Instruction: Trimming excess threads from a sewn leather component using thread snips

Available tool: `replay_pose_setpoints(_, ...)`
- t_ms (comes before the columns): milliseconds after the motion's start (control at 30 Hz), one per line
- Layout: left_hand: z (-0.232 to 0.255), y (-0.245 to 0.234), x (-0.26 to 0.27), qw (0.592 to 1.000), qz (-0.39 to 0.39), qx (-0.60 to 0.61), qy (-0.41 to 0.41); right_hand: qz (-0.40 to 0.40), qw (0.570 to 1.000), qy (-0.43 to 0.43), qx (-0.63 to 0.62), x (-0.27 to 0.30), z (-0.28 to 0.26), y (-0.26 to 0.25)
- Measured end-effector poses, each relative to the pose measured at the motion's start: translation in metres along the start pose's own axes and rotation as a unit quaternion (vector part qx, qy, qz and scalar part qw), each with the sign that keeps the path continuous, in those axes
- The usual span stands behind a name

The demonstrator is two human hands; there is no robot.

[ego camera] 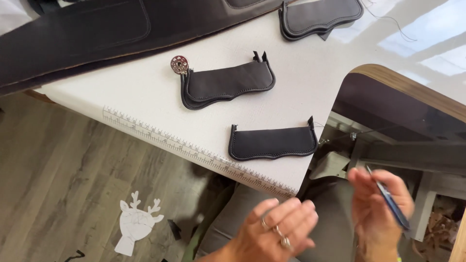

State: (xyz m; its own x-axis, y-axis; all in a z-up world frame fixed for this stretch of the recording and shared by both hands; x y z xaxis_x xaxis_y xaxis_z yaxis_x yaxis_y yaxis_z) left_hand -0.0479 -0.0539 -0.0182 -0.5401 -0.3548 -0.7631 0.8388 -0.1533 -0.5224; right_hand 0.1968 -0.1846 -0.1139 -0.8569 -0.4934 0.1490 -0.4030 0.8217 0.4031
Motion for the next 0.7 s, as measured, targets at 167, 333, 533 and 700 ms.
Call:
replay_pose_setpoints(167, -0.015, 0.015, 0.017, 0.993, -0.051, -0.108, -0.015, -0.264, 0.961, -0.078, 0.031, -0.01, -0.044, 0.116)
replay_pose_setpoints(333, -0.037, 0.007, 0.024, 0.988, -0.057, -0.136, -0.041, -0.331, 0.943, -0.018, 0.038, -0.022, -0.039, 0.168)
replay_pose_setpoints(533, -0.041, -0.001, 0.02, 0.989, -0.032, -0.125, -0.076, -0.196, 0.976, 0.087, 0.046, -0.019, -0.015, 0.156)
replay_pose_setpoints(700, -0.04, 0.0, 0.018, 0.99, -0.032, -0.102, -0.09, -0.159, 0.979, 0.112, 0.06, -0.013, -0.011, 0.153)
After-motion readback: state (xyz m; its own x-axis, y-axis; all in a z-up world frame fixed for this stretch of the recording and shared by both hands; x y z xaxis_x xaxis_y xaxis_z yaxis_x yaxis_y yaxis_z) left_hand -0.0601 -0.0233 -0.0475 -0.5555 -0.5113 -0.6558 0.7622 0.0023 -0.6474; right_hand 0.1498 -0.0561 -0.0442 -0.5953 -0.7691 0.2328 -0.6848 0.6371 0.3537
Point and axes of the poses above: each hand's wrist, its own x-axis away from the middle knuckle, its own y-axis out of the palm, z = x × y, the point moved 5 cm from there along -x, towards the middle knuckle
